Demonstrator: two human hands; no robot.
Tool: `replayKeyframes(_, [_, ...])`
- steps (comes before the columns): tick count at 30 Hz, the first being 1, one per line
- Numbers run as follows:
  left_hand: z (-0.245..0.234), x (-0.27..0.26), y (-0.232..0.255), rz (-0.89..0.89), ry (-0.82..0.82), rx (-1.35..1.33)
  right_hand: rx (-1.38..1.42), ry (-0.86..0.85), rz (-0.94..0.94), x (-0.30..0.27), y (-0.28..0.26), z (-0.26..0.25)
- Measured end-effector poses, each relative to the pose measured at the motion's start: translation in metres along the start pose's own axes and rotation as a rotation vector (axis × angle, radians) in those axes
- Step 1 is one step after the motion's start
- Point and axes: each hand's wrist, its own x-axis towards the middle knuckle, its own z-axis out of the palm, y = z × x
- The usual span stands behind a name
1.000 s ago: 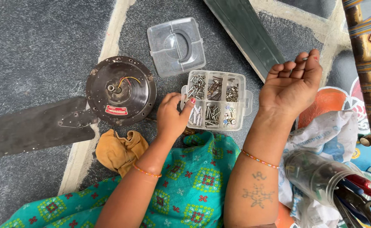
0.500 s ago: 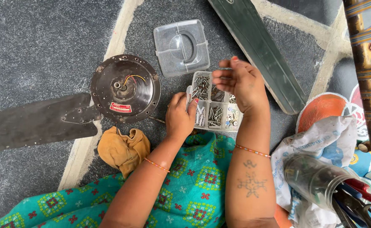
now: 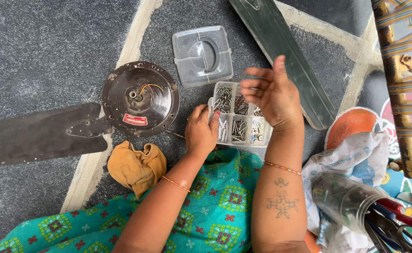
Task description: The person sits on the floor and works on a ceiling fan motor and blade. They open a compartmentalized plastic box, search through screws and fasteners, and attempt to fit a screw into the fan blade hub. The person handles the fan blade, motor hub, and multiple small hardware items.
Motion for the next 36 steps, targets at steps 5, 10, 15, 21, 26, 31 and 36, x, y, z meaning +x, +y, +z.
replayKeyframes(5, [0.000, 0.000, 0.000, 0.057, 0.022, 0.008, -0.265, 0.246, -0.056, 0.007, 0.005, -0.014])
replayKeyframes(10, [-0.005, 0.002, 0.001, 0.152, 0.032, 0.059, -0.470, 0.154, -0.041, 0.011, 0.016, -0.012])
replayKeyframes(15, [-0.006, 0.003, 0.003, 0.154, 0.021, 0.064, -0.872, -0.102, 0.003, 0.018, 0.033, -0.015])
replayKeyframes(21, [-0.006, 0.004, 0.004, 0.138, 0.013, 0.062, -1.261, -0.325, -0.087, 0.036, 0.057, -0.006])
replayKeyframes(26, [-0.006, 0.005, 0.004, 0.163, 0.036, 0.056, -1.094, -0.218, -0.001, 0.027, 0.046, 0.009])
replayKeyframes(31, [-0.002, 0.003, 0.001, 0.156, 0.047, 0.052, -1.194, -0.076, 0.008, 0.022, 0.036, 0.017])
replayKeyframes(36, [-0.001, 0.002, 0.002, 0.146, 0.044, 0.057, -1.227, -0.072, -0.017, 0.027, 0.044, 0.018])
